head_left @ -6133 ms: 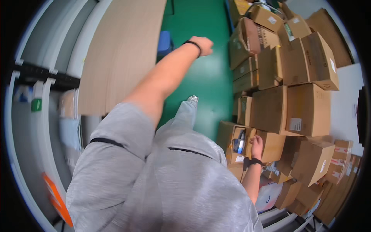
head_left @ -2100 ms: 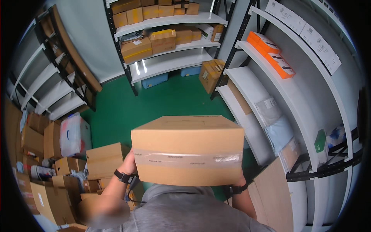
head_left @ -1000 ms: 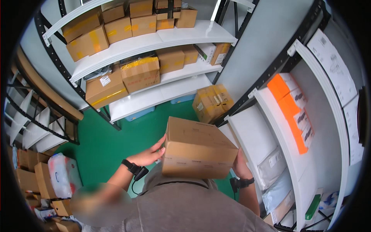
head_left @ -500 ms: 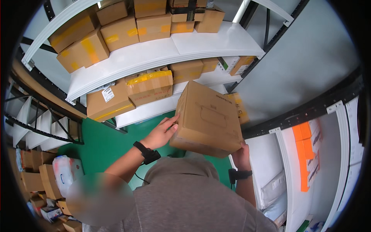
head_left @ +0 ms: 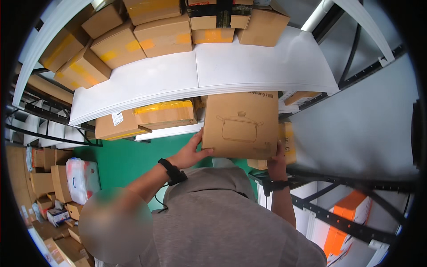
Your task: Storing boxes on shelves and reviewing inventory papers in a warehouse.
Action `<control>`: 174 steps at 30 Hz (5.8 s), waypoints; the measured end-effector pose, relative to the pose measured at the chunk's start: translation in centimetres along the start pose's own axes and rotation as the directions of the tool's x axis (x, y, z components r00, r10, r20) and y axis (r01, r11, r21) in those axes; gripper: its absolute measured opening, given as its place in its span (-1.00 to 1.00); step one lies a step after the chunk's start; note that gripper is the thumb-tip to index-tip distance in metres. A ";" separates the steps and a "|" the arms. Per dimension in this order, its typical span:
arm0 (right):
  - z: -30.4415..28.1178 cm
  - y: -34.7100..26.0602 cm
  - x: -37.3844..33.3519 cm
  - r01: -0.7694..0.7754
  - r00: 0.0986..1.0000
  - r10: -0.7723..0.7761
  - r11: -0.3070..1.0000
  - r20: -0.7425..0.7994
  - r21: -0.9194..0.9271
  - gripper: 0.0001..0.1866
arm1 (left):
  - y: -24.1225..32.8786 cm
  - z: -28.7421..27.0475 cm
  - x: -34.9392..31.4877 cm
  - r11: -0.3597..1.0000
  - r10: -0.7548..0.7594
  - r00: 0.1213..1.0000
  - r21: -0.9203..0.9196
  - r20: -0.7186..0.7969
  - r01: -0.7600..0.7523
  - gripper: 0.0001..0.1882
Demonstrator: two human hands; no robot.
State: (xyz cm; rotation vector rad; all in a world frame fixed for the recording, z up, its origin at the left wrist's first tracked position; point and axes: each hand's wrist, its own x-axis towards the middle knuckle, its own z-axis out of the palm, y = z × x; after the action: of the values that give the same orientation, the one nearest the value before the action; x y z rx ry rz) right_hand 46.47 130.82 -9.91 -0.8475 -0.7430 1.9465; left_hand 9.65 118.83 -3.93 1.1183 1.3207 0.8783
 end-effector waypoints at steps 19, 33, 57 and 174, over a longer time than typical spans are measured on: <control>4.6 -4.1 12.3 -0.150 0.988 0.138 0.945 -0.063 -0.289 -0.42 | 1.1 -1.4 2.0 0.996 -0.085 0.991 -0.040 -0.107 0.081 -0.06; 4.1 3.8 8.6 -0.039 0.973 -0.031 0.953 -0.227 -0.299 -0.12 | -3.7 -5.3 1.7 0.993 0.063 0.990 -0.093 -0.129 -0.076 -0.01; 9.1 2.4 11.9 -0.229 0.934 0.087 0.891 -0.347 -0.392 -0.20 | -12.5 -14.1 -2.3 0.211 0.539 0.722 0.899 -0.434 0.383 -0.43; 6.3 3.3 19.6 0.172 0.983 -0.039 0.520 0.178 -0.837 -0.55 | -11.2 -12.6 4.6 0.136 0.079 0.932 0.930 -0.354 0.342 -0.16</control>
State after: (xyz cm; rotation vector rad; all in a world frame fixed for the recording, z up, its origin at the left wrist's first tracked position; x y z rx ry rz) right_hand 32.17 145.43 -14.02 -1.1883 -1.8884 1.4551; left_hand -3.66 121.69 -14.89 1.8509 2.4078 -0.1961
